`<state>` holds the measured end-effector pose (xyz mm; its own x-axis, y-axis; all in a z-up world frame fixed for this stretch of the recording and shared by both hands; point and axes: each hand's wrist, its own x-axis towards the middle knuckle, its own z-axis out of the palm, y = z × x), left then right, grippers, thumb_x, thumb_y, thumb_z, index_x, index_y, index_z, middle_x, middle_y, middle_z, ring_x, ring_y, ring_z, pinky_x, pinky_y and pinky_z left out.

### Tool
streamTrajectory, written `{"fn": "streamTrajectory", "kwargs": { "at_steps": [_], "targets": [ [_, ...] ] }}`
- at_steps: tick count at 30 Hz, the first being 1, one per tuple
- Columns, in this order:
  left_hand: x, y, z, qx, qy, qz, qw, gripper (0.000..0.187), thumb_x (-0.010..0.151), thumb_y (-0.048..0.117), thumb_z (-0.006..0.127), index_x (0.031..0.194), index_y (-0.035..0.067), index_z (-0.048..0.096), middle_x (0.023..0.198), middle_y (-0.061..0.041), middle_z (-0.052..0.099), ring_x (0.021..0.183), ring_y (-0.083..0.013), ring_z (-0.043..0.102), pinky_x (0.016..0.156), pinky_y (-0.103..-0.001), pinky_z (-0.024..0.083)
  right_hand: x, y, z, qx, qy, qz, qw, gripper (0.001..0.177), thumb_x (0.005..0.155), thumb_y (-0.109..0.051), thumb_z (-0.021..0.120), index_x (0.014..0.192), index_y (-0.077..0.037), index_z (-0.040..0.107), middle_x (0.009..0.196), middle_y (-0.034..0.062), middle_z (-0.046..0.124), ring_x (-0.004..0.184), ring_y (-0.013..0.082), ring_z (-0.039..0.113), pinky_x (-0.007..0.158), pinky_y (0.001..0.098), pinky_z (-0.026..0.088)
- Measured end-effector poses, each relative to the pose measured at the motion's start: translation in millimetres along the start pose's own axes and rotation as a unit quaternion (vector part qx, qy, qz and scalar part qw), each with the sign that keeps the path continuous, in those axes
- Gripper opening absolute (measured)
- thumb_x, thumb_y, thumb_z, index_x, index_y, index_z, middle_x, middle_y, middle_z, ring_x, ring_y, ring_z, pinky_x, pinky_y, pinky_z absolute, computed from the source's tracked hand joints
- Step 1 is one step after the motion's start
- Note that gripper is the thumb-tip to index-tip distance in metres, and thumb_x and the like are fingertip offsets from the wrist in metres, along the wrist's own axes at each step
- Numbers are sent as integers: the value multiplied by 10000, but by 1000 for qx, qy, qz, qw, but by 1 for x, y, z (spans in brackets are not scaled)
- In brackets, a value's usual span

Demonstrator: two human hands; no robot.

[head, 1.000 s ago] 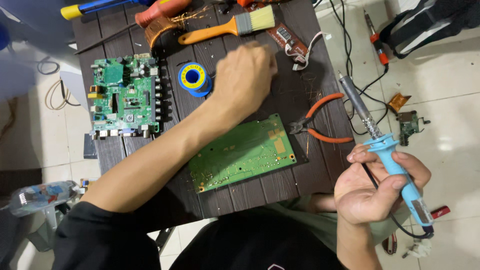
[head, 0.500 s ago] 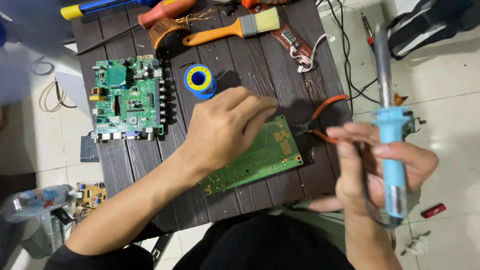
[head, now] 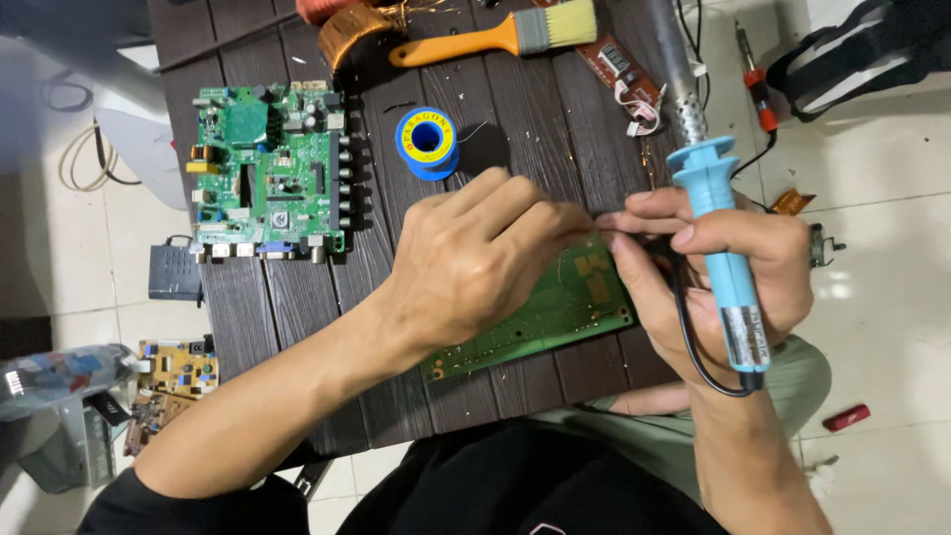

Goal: The person is soldering a green circuit board using a soldering iron and solder wire. They apply solder to various points on the board, occasionally adjusting the board's position and using pliers to trim excess solder wire.

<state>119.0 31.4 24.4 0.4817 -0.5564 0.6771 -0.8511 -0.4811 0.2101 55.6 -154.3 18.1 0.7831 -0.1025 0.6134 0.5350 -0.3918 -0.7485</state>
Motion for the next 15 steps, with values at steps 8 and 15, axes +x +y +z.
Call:
{"fn": "streamTrajectory", "kwargs": {
  "at_steps": [8,15],
  "targets": [
    [-2,-14,-10,54,-50,58,996,182,1089,147,668,919,133,605,849,-2,521,760,-198,499,514,-332,378,-2,11,-11,-16,-81,-41,996,398,885,207,732,989,38,386,983,388,610,985,425,711,871,474,672],
    [-7,-20,-11,55,-89,79,991,194,1076,184,707,912,147,609,849,10,536,773,-191,527,529,-331,406,-6,12,-16,-29,-113,-45,992,427,893,206,740,1011,31,369,961,362,611,973,426,710,852,461,665]
  ]
}}
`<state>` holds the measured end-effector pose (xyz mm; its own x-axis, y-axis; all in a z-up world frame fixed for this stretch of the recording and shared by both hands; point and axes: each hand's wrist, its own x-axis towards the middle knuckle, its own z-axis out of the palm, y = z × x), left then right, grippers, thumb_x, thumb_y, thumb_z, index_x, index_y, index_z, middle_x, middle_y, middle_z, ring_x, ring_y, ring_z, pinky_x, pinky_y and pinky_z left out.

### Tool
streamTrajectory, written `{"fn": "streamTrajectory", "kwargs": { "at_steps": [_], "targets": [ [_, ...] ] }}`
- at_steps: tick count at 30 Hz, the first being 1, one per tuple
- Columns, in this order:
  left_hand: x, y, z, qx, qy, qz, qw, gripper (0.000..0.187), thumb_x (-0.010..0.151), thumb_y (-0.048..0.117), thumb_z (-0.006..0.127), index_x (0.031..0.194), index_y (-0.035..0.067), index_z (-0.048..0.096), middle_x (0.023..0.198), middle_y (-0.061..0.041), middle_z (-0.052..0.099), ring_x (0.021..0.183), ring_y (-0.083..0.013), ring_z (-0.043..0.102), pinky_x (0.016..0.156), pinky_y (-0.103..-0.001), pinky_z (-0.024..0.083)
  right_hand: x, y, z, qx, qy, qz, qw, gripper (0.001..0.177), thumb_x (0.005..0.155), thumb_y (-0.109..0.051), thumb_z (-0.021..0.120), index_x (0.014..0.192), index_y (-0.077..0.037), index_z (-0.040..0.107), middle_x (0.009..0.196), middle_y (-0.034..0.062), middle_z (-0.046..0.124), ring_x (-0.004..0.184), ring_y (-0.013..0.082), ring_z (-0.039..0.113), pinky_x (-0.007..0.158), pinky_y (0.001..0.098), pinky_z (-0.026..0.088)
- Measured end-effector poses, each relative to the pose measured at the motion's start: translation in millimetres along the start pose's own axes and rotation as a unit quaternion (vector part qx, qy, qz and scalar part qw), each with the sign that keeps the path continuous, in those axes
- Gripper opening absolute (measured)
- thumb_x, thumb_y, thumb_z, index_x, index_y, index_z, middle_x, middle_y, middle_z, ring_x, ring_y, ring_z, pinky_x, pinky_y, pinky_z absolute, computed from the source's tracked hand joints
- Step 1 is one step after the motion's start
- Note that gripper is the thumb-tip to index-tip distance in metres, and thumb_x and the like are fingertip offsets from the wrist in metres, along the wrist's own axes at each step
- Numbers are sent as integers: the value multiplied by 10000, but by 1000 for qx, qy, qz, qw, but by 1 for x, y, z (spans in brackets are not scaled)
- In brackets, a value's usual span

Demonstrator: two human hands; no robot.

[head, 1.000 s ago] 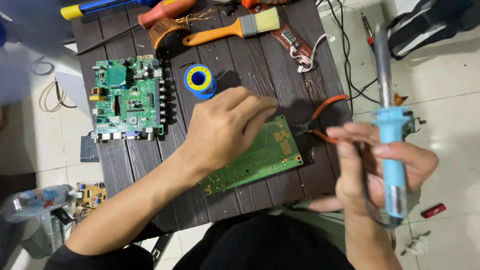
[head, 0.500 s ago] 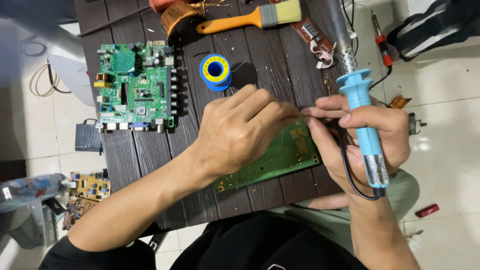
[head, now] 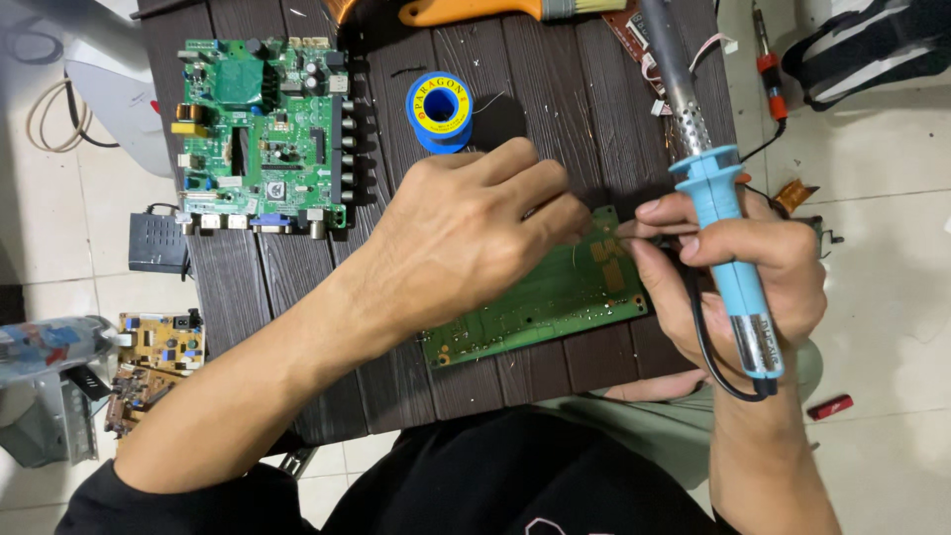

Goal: The person is soldering a green circuit board using a soldering iron and solder wire. They apply solder to various points on the board, occasionally adjusting the board's position and using pliers to trim excess solder wire.

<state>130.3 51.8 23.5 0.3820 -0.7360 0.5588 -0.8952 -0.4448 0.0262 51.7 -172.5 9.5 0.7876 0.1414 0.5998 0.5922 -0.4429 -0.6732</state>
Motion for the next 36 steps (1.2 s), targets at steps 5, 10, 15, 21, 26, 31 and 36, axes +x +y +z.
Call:
{"fn": "streamTrajectory", "kwargs": {
  "at_steps": [5,10,15,21,26,31,36],
  "targets": [
    [-1,-2,1,-3,-25,-19,999,173,1054,220,711,911,160,634,858,20,574,795,-190,550,498,-342,407,-5,-1,-5,-1,9,31,999,433,893,221,739,1020,45,364,979,387,593,959,405,719,821,420,687],
    [-2,-4,-2,-6,-50,-21,999,100,1006,110,679,928,153,634,866,9,575,805,-204,548,564,-342,439,-7,9,-8,10,6,27,1000,400,876,213,754,978,62,399,987,406,613,938,414,725,814,450,695],
    [-4,-11,-6,13,-76,-17,997,164,1027,188,739,886,150,665,814,8,566,792,-203,558,479,-355,432,-4,9,-6,-9,15,26,1000,436,914,192,754,1012,36,358,944,361,604,935,397,721,819,428,676],
    [-6,-19,-2,-19,-92,-27,995,131,1018,231,710,902,177,682,824,15,591,816,-214,586,484,-383,443,-2,13,-5,-18,4,19,1000,425,930,169,748,998,31,352,989,364,640,910,384,717,792,390,642],
    [-7,-23,-6,-12,-91,-31,995,191,1027,236,744,864,157,681,786,11,594,787,-217,586,454,-384,439,-3,16,-2,-17,9,22,1000,434,938,201,749,1013,34,356,984,363,624,929,392,706,823,418,636],
    [-10,-36,-23,-30,-84,-51,995,180,1004,200,789,868,127,698,801,-25,619,793,-253,636,521,-412,485,2,16,-1,-18,17,14,1000,455,943,269,743,1029,57,350,949,363,599,932,400,695,845,433,641],
    [-21,-52,-43,87,-118,-179,973,200,963,28,637,1040,163,764,798,-37,603,757,-300,603,401,-456,421,11,17,2,5,28,68,997,450,999,340,688,1100,97,323,978,334,465,1005,463,678,945,531,674]
  ]
}}
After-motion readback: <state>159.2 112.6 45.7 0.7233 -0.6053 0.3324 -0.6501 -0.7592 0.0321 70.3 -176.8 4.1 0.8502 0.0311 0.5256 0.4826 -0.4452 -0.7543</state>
